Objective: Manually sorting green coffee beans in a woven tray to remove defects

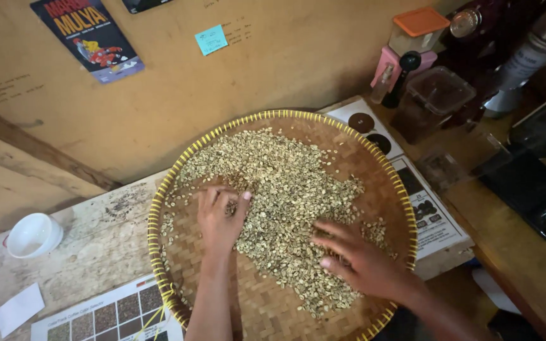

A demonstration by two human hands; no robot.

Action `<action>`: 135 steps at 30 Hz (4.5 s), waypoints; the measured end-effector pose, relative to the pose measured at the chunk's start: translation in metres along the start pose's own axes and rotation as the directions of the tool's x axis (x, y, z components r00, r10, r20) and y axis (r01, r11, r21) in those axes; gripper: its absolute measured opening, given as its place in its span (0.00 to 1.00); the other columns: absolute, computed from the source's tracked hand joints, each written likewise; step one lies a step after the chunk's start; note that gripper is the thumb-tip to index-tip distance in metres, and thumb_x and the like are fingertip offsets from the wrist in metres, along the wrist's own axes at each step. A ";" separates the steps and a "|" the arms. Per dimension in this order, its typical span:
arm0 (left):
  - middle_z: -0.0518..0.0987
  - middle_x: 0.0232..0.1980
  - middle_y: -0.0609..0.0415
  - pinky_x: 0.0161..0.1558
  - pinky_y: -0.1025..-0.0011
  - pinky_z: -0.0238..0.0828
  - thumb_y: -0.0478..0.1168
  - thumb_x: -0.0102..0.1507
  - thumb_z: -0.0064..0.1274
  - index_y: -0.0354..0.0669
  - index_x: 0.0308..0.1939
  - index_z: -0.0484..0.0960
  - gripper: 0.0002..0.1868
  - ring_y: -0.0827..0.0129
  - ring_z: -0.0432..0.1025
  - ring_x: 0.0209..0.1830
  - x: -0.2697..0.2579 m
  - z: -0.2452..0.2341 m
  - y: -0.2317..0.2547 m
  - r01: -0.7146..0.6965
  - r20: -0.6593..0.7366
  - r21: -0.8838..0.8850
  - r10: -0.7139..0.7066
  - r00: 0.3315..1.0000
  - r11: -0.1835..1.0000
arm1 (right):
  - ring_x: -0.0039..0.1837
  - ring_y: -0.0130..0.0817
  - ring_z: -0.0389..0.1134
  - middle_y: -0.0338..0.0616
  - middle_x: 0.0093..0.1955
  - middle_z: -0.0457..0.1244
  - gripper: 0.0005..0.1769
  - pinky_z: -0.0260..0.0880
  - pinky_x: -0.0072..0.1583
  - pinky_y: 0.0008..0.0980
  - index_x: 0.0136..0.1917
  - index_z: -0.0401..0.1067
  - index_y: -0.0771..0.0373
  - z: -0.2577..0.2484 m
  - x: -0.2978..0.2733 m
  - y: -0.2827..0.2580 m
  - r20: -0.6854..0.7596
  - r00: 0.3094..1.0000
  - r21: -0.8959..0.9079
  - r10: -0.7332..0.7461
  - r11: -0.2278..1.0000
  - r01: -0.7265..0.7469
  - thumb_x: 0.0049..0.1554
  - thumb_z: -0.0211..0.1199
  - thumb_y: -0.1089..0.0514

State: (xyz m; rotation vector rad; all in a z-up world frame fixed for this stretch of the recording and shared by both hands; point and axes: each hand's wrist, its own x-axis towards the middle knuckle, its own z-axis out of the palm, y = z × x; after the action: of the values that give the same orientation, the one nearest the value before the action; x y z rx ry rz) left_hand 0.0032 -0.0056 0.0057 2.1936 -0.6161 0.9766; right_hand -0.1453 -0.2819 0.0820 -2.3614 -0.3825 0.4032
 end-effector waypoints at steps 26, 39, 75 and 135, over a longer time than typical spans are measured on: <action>0.72 0.68 0.54 0.70 0.50 0.56 0.65 0.69 0.39 0.55 0.63 0.74 0.27 0.58 0.63 0.69 0.002 0.017 0.065 -0.202 0.450 -0.018 0.188 0.873 0.979 | 0.38 0.30 0.64 0.38 0.40 0.64 0.05 0.65 0.37 0.32 0.48 0.77 0.61 0.038 0.018 0.034 -0.306 0.857 -0.329 -0.415 0.891 0.314 0.58 0.66 0.60; 0.74 0.67 0.55 0.68 0.53 0.58 0.65 0.69 0.40 0.56 0.62 0.76 0.27 0.59 0.65 0.68 0.002 0.018 0.064 -0.183 0.448 -0.032 0.178 0.876 0.983 | 0.37 0.29 0.62 0.35 0.39 0.62 0.03 0.64 0.38 0.32 0.42 0.73 0.56 0.038 0.018 0.023 -0.296 0.833 -0.454 -0.468 0.836 0.309 0.59 0.64 0.62; 0.79 0.64 0.61 0.60 0.63 0.64 0.51 0.68 0.47 0.54 0.63 0.76 0.21 0.68 0.67 0.62 -0.008 0.013 0.022 -0.075 0.368 0.065 0.046 0.929 0.995 | 0.43 0.46 0.74 0.39 0.47 0.73 0.07 0.73 0.46 0.47 0.50 0.79 0.52 -0.173 -0.036 0.195 -0.701 0.713 -0.463 0.025 0.744 -0.482 0.56 0.66 0.56; 0.72 0.50 0.48 0.46 0.67 0.66 0.24 0.60 0.50 0.38 0.51 0.74 0.16 0.61 0.67 0.49 0.003 -0.087 -0.044 0.326 -0.631 -0.009 -0.258 0.732 0.945 | 0.83 0.64 0.39 0.65 0.83 0.39 0.54 0.23 0.80 0.66 0.82 0.47 0.63 0.217 0.230 -0.089 0.067 0.812 -0.412 -0.580 0.725 0.552 0.45 0.64 0.56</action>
State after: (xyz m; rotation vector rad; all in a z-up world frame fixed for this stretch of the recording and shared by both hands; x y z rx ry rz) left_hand -0.0077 0.0865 0.0362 1.7944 0.1014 1.4798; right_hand -0.0348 -0.0025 -0.0516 -2.4805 -1.2295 -0.0677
